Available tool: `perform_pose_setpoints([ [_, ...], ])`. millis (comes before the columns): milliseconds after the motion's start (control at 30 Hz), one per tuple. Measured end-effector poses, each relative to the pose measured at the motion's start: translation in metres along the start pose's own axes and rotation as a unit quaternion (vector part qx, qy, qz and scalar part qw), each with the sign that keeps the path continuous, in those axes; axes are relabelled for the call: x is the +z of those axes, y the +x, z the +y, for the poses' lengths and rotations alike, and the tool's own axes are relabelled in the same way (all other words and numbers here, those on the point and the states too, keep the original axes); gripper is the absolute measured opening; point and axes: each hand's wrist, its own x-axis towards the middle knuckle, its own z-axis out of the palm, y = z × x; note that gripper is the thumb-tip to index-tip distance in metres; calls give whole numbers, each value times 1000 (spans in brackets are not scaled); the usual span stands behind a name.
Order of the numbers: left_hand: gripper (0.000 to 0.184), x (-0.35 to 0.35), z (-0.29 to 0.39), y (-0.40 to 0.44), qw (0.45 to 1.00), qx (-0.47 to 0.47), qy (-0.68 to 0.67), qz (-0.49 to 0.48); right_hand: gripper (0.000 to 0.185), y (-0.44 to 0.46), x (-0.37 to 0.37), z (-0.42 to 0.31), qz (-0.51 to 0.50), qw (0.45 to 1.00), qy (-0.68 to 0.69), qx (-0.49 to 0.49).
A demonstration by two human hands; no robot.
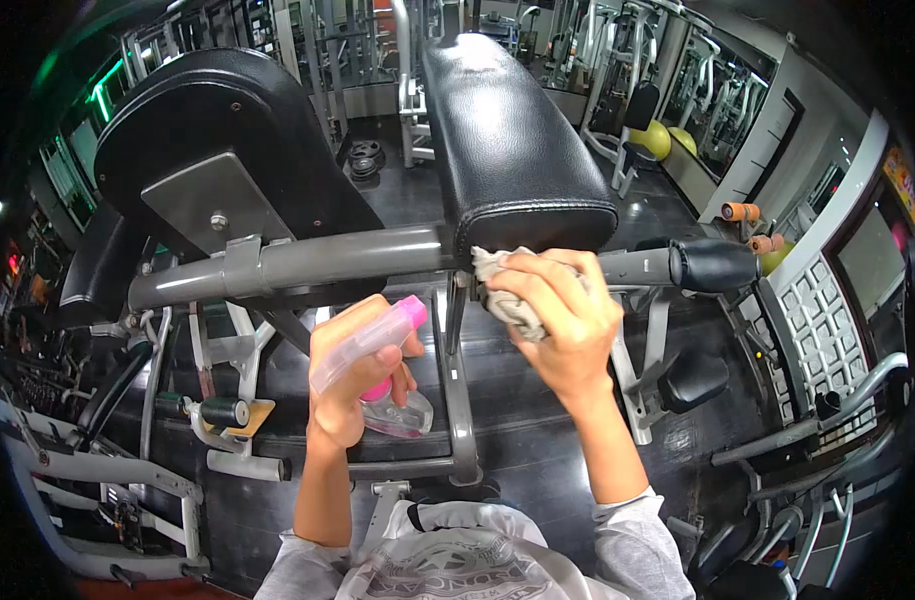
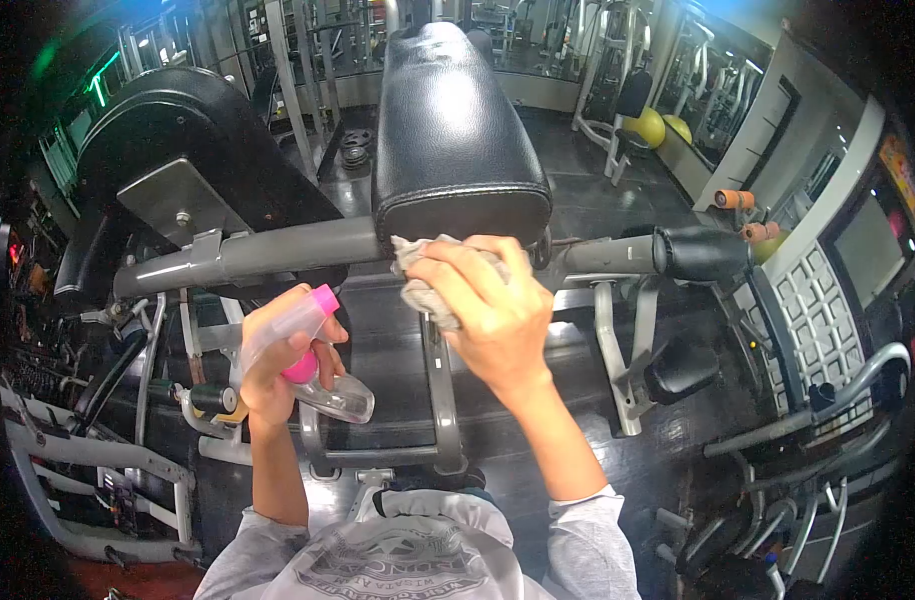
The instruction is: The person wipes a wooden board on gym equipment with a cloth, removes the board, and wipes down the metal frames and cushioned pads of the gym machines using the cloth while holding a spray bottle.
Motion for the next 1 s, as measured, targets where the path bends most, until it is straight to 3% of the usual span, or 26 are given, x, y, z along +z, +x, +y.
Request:
perform_pose_setpoints([
  [167,42,-6,-3,2,1000,-10,4,-6,38,-4,-19,24,14,999,-42,18],
  [233,40,-8,-5,2,1000,-10,9,-6,39,-9,-23,30,62,996,-44,55],
  [367,39,-10,-8,7,1000,-21,6,8,33,-21,-27,30,142,978,26,152],
  [400,37,-11,-9,8,1000,-15,20,14,24,-23,-27,25,151,971,62,172],
  [567,28,-21,-14,15,997,-16,65,25,23,-23,-23,-2,102,968,172,153],
  [800,28,-38,-20,26,993,-46,111,19,27,-15,-3,-28,73,977,135,148],
  [1000,22,-57,-16,32,991,2,133,-31,31,-9,3,-44,38,987,67,138],
])
